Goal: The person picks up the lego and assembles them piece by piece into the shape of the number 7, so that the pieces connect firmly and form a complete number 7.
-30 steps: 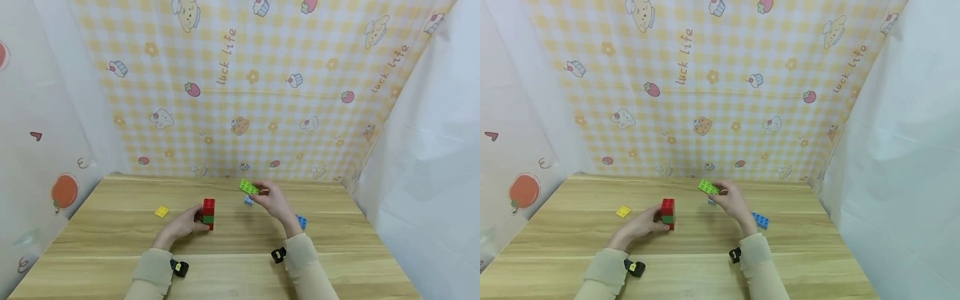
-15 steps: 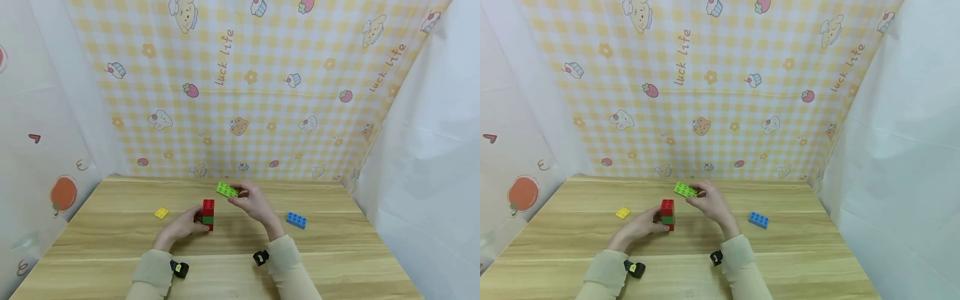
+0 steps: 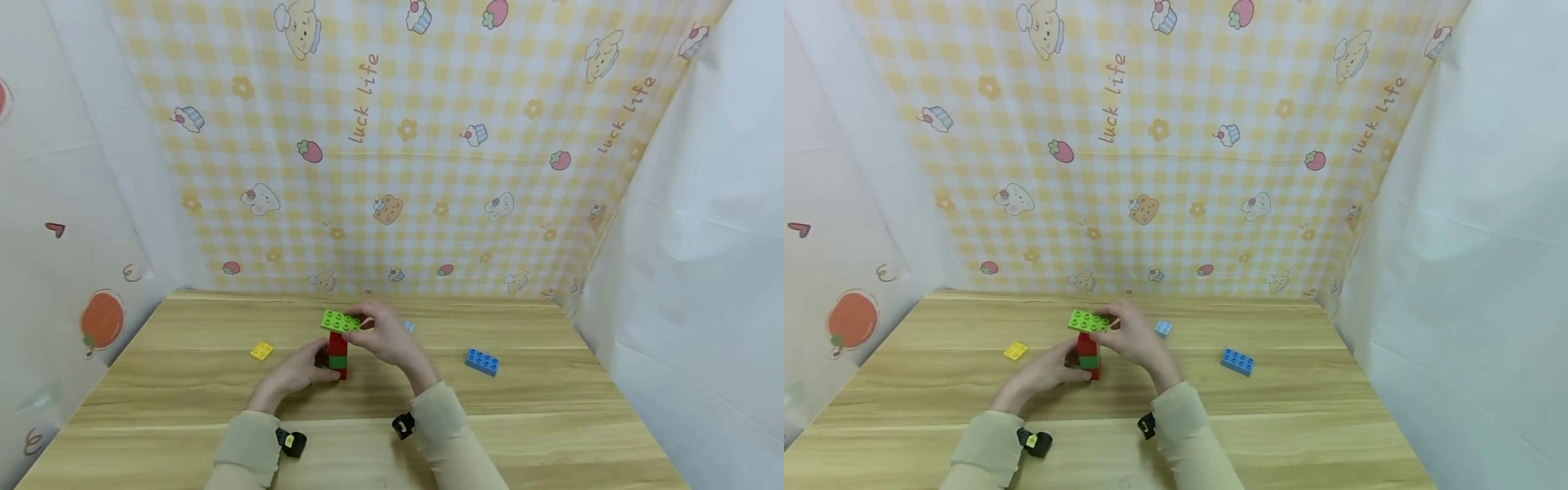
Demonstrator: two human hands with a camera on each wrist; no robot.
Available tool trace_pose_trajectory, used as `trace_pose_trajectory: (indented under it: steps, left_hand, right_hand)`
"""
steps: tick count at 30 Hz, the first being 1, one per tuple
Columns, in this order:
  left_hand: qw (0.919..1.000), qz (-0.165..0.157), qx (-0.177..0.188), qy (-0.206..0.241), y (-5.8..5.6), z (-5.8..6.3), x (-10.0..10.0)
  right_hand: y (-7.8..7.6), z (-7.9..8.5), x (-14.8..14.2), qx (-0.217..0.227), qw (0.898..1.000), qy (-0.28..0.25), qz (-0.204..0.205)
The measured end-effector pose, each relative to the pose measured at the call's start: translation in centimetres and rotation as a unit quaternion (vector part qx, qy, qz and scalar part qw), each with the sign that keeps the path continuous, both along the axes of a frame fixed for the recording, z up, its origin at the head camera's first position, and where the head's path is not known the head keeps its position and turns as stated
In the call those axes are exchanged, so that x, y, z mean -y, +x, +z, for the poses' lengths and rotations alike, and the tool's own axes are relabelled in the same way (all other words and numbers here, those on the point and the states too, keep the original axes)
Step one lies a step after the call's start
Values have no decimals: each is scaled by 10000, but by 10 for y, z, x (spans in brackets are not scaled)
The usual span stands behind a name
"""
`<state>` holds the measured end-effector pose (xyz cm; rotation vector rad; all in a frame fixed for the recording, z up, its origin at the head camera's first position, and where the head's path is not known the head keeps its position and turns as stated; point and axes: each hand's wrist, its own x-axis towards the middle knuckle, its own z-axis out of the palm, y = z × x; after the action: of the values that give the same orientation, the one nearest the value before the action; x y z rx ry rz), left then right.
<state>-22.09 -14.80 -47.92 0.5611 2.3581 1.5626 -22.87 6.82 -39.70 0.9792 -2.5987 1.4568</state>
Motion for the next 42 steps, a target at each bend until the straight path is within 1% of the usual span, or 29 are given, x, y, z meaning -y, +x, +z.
trace_pose_trajectory:
  steps: [3,9,18,22,26,30,36,40,42]
  left_hand:
    - [10000,-36,-4,-25,0,0,0]
    - [9999,87,89,-46,2,0,1]
    - [9997,150,101,-144,0,0,1]
    - [9999,127,72,-80,1,0,1]
    - [9999,77,77,42,1,1,0]
    - [9999,46,95,48,1,2,0]
    - [10000,-10,59,26,1,2,1]
    - [10000,-3,30,95,2,2,1]
    - [9999,4,30,108,2,2,0]
  right_hand:
    - [-1,-3,5,2,9998,179,2]
    - [-2,-8,14,22,9992,395,59]
    - [-3,-9,19,192,9991,374,26]
    - [-3,-9,19,335,9989,338,-3]
    - [-5,-15,20,416,9990,137,55]
    - [-7,-23,19,536,9982,-230,149]
    - [-10,-33,18,760,9930,-814,403]
    - [-11,-38,19,851,9904,-979,477]
    - [-10,-40,18,899,9899,-1002,450]
